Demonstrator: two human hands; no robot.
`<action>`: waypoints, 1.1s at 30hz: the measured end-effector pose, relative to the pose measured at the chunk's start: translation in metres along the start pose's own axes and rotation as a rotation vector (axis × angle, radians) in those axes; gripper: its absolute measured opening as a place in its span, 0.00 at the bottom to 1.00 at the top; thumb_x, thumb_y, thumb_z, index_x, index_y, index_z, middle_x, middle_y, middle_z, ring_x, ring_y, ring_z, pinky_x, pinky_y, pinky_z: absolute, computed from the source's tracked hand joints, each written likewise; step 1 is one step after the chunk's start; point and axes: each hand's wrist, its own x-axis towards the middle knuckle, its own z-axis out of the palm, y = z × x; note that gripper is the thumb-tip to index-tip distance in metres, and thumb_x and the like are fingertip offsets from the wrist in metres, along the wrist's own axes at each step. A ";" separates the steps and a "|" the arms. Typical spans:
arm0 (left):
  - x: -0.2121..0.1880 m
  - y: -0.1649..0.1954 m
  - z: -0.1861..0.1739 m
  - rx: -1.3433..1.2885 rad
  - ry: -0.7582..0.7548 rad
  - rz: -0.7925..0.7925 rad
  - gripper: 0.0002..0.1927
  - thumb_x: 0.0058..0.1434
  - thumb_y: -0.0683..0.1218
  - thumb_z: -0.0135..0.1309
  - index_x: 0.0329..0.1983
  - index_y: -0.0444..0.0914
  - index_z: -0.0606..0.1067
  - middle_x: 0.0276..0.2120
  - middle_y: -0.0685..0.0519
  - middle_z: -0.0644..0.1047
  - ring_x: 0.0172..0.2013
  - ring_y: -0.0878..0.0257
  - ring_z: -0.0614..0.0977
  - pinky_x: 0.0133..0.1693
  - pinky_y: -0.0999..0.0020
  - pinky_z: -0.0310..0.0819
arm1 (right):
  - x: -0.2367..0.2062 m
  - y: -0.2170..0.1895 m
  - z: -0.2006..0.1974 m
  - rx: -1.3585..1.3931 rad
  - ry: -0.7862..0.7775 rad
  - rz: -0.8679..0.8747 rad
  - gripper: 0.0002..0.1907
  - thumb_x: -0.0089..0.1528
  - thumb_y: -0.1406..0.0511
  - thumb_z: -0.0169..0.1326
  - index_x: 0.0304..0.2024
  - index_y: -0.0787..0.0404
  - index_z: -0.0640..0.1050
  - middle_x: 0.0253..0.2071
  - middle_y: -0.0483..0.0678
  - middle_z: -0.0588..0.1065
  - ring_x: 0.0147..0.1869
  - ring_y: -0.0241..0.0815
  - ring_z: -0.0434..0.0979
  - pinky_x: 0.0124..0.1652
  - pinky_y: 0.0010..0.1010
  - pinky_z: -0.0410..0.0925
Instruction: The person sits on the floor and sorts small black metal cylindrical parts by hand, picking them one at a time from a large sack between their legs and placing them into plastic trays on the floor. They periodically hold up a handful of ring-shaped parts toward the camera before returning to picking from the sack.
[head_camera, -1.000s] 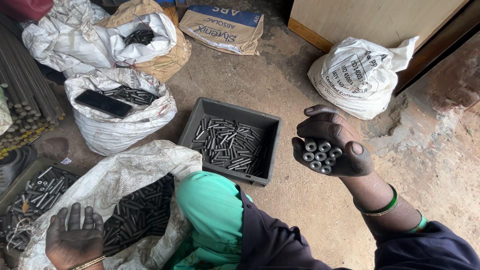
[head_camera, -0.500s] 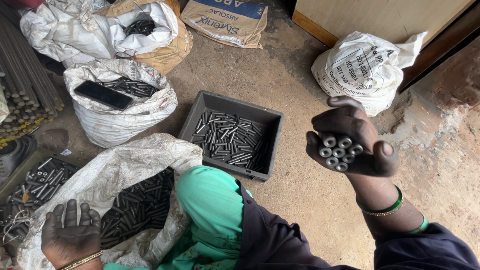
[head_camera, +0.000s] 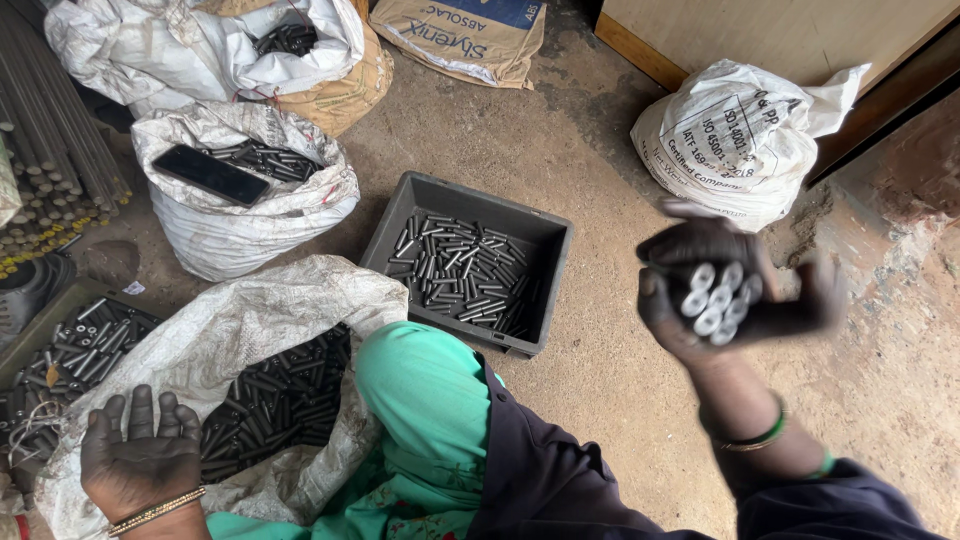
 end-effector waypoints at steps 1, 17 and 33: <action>0.001 0.000 -0.002 -0.013 -0.007 -0.006 0.18 0.71 0.57 0.60 0.54 0.43 0.72 0.55 0.51 0.73 0.54 0.57 0.74 0.56 0.59 0.69 | -0.004 -0.002 0.009 0.214 0.128 0.175 0.14 0.61 0.71 0.62 0.46 0.62 0.71 0.35 0.50 0.77 0.42 0.45 0.81 0.59 0.45 0.72; 0.007 0.006 -0.007 -0.036 0.010 -0.048 0.13 0.68 0.54 0.63 0.49 0.45 0.75 0.51 0.55 0.77 0.49 0.57 0.77 0.52 0.60 0.72 | -0.015 0.023 0.035 1.587 0.976 1.409 0.03 0.60 0.78 0.59 0.32 0.71 0.78 0.32 0.52 0.76 0.40 0.42 0.78 0.51 0.37 0.79; 0.015 0.000 0.001 0.035 0.047 -0.088 0.15 0.60 0.53 0.66 0.47 0.50 0.76 0.49 0.59 0.79 0.48 0.61 0.79 0.50 0.63 0.73 | -0.067 0.137 0.018 1.063 0.561 1.507 0.05 0.62 0.73 0.61 0.32 0.62 0.78 0.33 0.49 0.78 0.44 0.41 0.80 0.56 0.41 0.76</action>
